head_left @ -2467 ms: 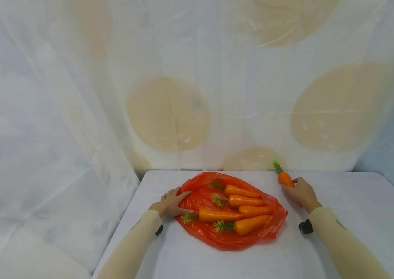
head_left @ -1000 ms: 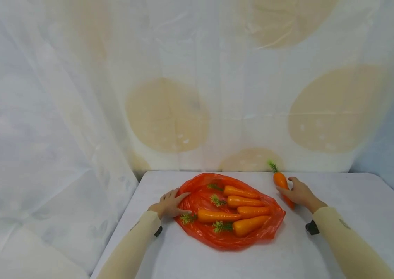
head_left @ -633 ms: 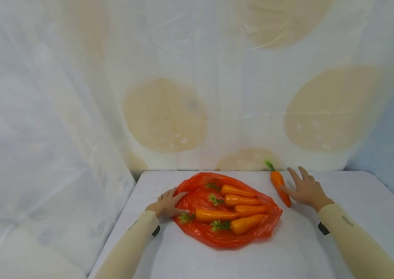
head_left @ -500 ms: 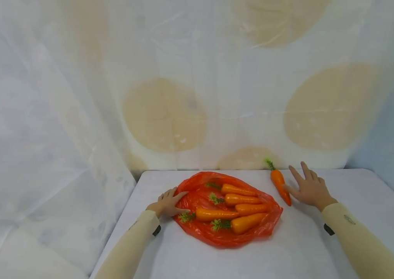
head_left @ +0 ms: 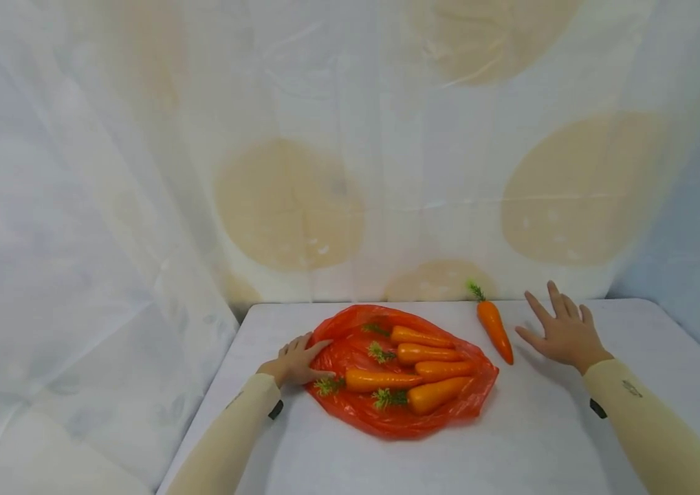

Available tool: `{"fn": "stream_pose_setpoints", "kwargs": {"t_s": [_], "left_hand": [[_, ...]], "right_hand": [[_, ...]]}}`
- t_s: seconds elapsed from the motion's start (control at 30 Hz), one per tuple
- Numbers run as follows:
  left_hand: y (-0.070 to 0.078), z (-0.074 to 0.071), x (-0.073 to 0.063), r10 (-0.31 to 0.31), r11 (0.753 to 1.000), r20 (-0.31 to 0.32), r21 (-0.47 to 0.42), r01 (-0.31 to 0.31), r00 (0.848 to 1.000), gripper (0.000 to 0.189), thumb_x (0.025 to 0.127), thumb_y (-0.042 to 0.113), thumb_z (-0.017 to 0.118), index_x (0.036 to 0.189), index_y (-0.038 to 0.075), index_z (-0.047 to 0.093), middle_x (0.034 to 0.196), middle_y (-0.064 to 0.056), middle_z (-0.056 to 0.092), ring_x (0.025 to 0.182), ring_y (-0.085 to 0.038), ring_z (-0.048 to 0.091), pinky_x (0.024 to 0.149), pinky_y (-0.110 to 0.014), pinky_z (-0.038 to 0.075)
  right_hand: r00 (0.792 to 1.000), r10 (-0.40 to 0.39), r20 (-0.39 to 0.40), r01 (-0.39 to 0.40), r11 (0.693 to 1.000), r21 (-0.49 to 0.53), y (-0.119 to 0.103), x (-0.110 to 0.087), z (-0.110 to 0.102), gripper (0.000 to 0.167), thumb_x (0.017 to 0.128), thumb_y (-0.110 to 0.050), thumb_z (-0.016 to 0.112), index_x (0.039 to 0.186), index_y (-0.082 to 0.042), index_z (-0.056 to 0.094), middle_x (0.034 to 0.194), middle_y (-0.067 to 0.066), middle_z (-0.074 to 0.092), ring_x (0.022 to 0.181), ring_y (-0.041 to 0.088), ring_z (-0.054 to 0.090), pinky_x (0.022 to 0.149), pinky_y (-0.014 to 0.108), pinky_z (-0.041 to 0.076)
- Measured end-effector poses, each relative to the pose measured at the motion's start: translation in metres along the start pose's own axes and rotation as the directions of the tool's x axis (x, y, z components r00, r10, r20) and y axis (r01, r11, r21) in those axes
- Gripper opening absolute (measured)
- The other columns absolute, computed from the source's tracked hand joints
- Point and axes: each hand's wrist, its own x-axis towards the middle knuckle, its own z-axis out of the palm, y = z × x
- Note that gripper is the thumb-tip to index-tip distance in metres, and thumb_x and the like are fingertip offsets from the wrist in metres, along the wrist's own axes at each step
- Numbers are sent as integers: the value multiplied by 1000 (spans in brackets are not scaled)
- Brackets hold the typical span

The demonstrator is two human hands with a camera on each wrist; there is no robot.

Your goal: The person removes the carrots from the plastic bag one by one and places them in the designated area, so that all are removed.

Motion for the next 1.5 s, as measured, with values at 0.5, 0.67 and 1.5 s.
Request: {"fn": "stream_pose_setpoints", "kwargs": {"t_s": [0.5,0.67,1.5], "left_hand": [[-8,5,8,20,999,-6,31,-20,1000,88,80,77,57,154,40,27,165,-11,13,148,-39,15,115,-69,17],[-6,3,6,31,999,-25,10,-30,999,87,80,75,60,153,39,30,164,-12,16,147,-40,17,114,-70,19],[1,3,-2,33,999,-36,12,-33,999,83,80,73,61,151,42,33,163,-11,19,146,-40,21,115,-68,21]], "right_hand": [[994,-66,-88,71,996,55,-17,5,-11,86,94,-60,50,159,-19,11,162,30,-2,135,56,23,106,79,15],[991,-93,-100,100,993,62,-27,9,-14,86,94,-57,52,159,-20,11,162,30,-2,134,56,25,106,78,18],[977,-191,-96,202,972,123,-65,10,-13,90,92,-58,56,160,-21,9,163,27,-2,135,57,31,104,76,26]]}}
